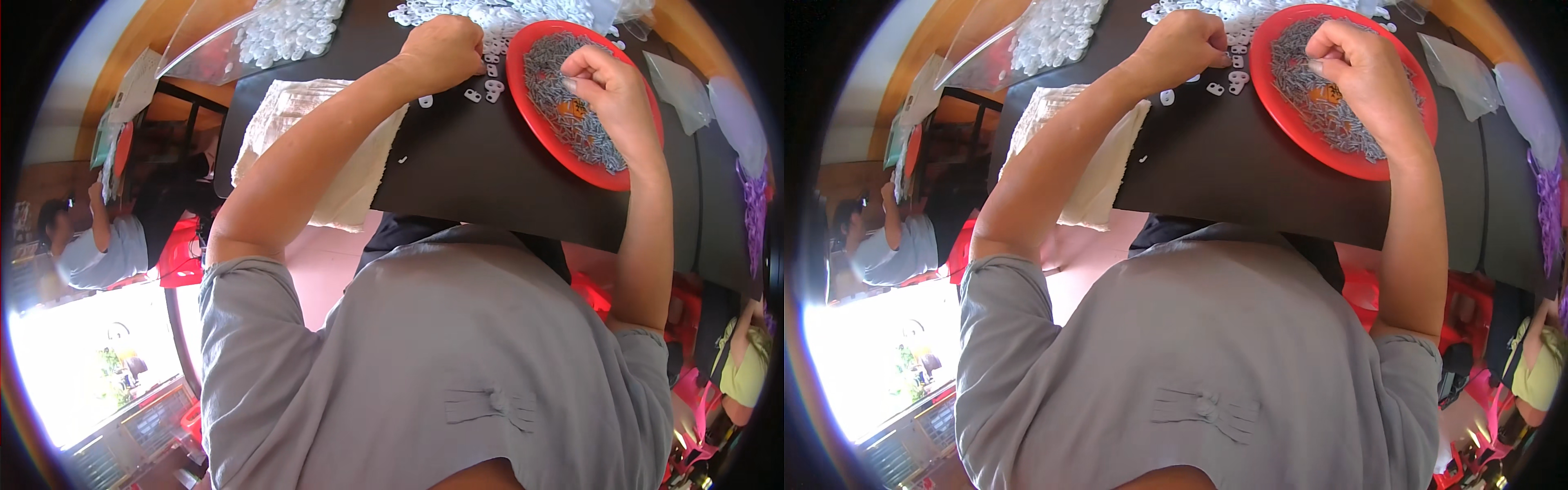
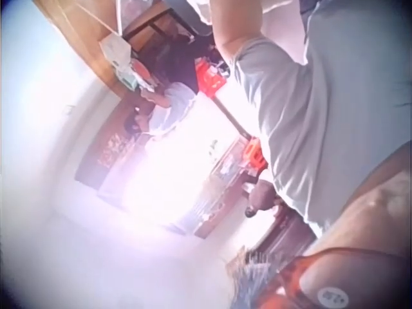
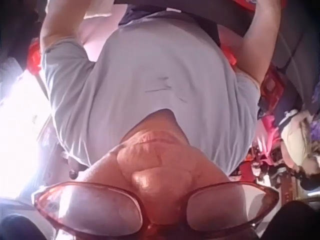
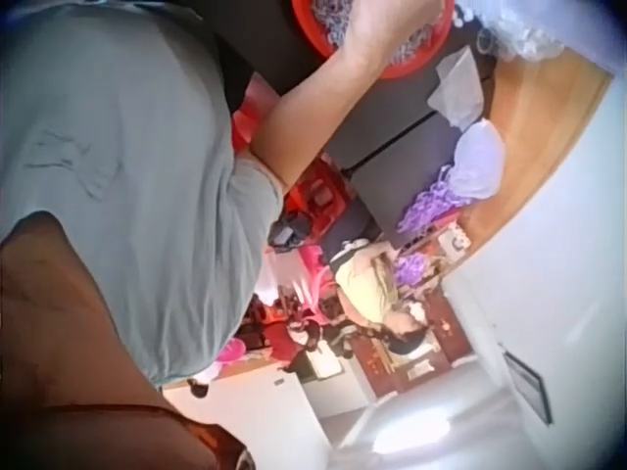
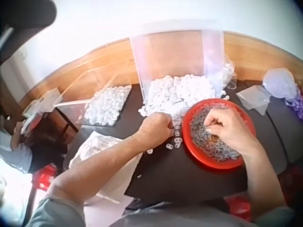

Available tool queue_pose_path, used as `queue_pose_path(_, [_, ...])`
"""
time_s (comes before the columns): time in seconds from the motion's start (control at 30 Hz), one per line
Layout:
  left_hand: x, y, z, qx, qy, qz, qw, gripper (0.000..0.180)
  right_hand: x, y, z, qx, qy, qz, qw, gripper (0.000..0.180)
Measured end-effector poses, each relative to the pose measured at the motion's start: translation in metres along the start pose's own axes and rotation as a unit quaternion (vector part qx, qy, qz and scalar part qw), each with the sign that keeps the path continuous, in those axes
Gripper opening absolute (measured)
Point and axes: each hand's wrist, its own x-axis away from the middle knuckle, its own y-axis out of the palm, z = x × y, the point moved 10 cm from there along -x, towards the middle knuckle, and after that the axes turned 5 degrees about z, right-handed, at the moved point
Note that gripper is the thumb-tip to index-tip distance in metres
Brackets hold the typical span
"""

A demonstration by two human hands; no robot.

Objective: Manual assembly of small white plastic components with grey rubber gaskets.

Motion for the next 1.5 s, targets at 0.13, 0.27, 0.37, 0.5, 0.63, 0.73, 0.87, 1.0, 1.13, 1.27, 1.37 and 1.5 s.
queue_pose_path(0.13, [0.005, -0.003, 0.004, 0.047, 0.005, 0.012, 0.999, 0.017, 0.002, -0.002, 0.001, -0.003, 0.0, 0.001, 1.0, 0.009])
queue_pose_path(0.27, [0.015, -0.014, 0.004, 0.123, -0.003, 0.057, 0.991, 0.013, 0.005, 0.0, 0.005, -0.044, 0.043, -0.025, 0.998, 0.011])
queue_pose_path(0.37, [0.017, -0.025, 0.006, 0.233, -0.002, 0.086, 0.969, 0.014, 0.003, -0.002, 0.005, -0.129, 0.074, -0.026, 0.989, 0.012])
queue_pose_path(0.5, [0.018, -0.024, 0.023, 0.454, -0.084, 0.049, 0.886, 0.006, 0.002, -0.009, -0.003, -0.222, 0.071, -0.004, 0.972, 0.018])
queue_pose_path(0.63, [0.019, -0.025, 0.051, 0.452, -0.072, 0.072, 0.886, 0.011, 0.001, -0.015, -0.005, -0.278, 0.072, 0.016, 0.958, 0.024])
queue_pose_path(0.73, [0.021, -0.031, 0.072, 0.435, 0.001, 0.128, 0.891, 0.011, 0.001, -0.016, -0.004, -0.285, 0.074, 0.027, 0.955, 0.027])
queue_pose_path(0.87, [0.022, -0.044, 0.088, 0.384, 0.097, 0.185, 0.899, 0.01, 0.002, -0.018, -0.013, -0.295, 0.071, 0.024, 0.953, 0.031])
queue_pose_path(1.0, [0.019, -0.04, 0.094, 0.368, 0.099, 0.161, 0.91, 0.009, 0.003, -0.021, -0.015, -0.3, 0.067, 0.022, 0.951, 0.033])
queue_pose_path(1.13, [0.015, -0.028, 0.086, 0.425, 0.017, 0.099, 0.9, 0.009, 0.004, -0.021, -0.016, -0.293, 0.072, 0.026, 0.953, 0.032])
queue_pose_path(1.27, [0.015, -0.007, 0.07, 0.542, -0.087, 0.044, 0.835, 0.01, 0.004, -0.023, -0.023, -0.245, 0.025, 0.052, 0.968, 0.03])
queue_pose_path(1.37, [0.017, 0.009, 0.064, 0.617, -0.15, 0.011, 0.773, 0.01, 0.007, -0.024, -0.031, -0.23, -0.002, 0.078, 0.97, 0.029])
queue_pose_path(1.5, [0.018, 0.011, 0.062, 0.657, -0.162, 0.022, 0.736, 0.01, 0.005, -0.031, -0.025, -0.187, -0.023, 0.102, 0.977, 0.025])
